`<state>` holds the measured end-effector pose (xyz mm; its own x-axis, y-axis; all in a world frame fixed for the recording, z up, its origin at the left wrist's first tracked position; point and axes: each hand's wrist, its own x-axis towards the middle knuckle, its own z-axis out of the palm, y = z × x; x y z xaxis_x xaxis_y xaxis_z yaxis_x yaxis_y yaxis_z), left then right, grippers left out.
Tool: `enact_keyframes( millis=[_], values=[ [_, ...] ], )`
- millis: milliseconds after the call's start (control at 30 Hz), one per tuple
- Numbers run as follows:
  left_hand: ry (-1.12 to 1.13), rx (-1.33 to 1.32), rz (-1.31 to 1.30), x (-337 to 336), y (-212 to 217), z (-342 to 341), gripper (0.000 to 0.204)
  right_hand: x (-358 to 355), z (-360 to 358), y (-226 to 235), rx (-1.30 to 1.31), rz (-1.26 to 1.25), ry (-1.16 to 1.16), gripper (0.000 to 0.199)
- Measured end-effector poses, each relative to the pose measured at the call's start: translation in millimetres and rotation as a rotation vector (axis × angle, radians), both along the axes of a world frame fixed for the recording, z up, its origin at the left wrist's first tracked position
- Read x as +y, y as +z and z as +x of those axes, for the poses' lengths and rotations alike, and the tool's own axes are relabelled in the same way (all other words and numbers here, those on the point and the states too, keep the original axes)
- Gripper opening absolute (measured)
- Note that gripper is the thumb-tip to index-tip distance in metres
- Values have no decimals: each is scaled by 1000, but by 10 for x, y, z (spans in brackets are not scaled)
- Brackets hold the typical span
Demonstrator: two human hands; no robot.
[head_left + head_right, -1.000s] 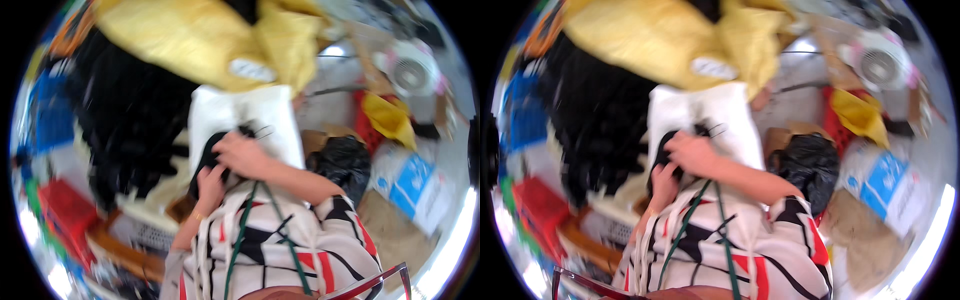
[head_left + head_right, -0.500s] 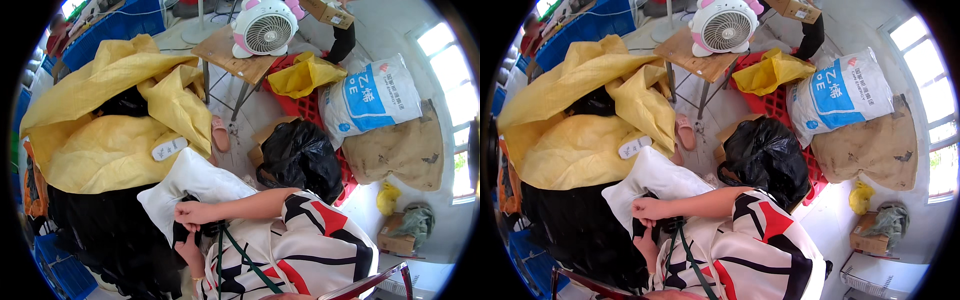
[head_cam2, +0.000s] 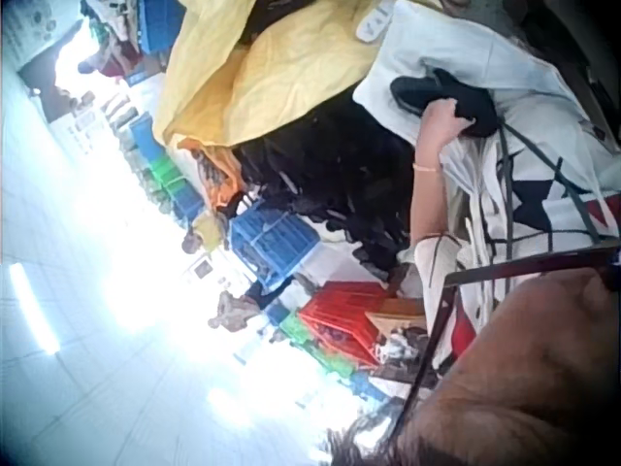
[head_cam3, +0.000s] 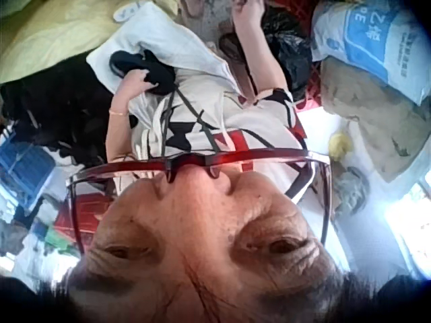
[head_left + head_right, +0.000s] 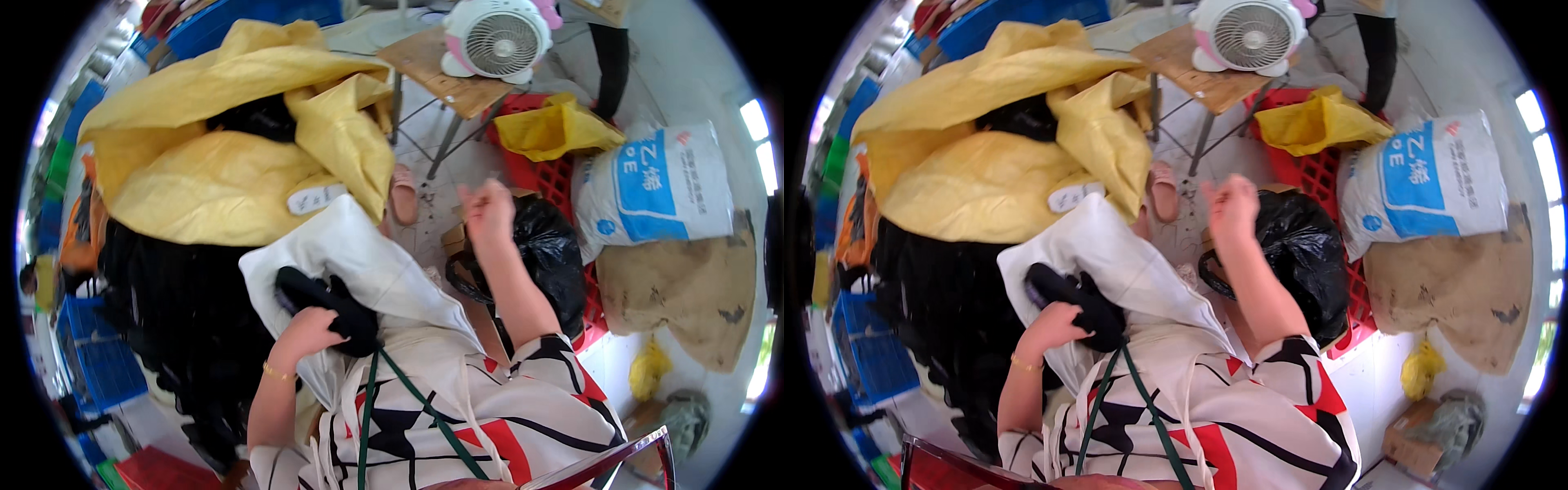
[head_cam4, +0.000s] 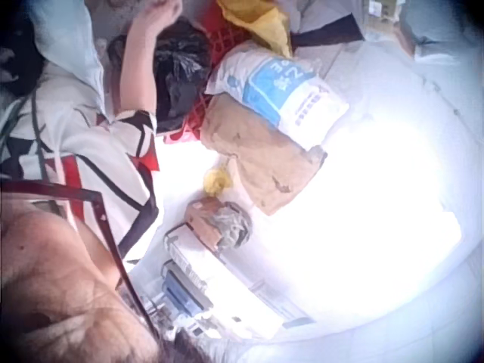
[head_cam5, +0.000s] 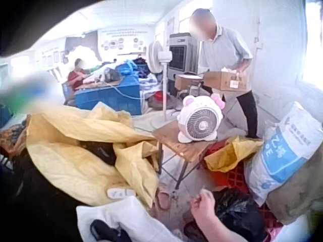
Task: The person sits on the floor in a workshop and sews black gloves using a needle and thread. They repeatedly pull the thread through the glove fabric, adjust the glove's position on their lap, and occasionally reach into a large yellow sack to retrieve more gloves.
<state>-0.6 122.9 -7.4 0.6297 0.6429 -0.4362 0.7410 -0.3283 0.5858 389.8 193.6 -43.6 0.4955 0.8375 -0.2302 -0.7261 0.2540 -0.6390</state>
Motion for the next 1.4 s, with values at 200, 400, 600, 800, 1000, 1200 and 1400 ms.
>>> enact_keyframes(
  millis=[200,400,600,800,1000,1200,1400],
  values=[
    [76,18,35,-183,-135,187,33,-487,260,-248,-270,-55,-155,8],
    [148,-28,607,-653,160,192,20,-761,172,-388,-306,-95,-109,10],
    [280,-143,647,-863,-18,113,18,-879,-112,-502,-395,-103,180,8],
    [353,-343,544,-772,-209,4,25,-1014,-1124,-275,-634,-20,965,7],
    [433,-401,532,-803,-532,-73,29,-520,-1533,272,-1655,417,1146,27],
    [433,-448,512,-642,-691,-176,38,1609,-2195,457,-1922,530,635,48],
    [432,-521,518,-530,-1134,-299,44,4506,-3420,747,-2266,523,162,92]
  ],
)
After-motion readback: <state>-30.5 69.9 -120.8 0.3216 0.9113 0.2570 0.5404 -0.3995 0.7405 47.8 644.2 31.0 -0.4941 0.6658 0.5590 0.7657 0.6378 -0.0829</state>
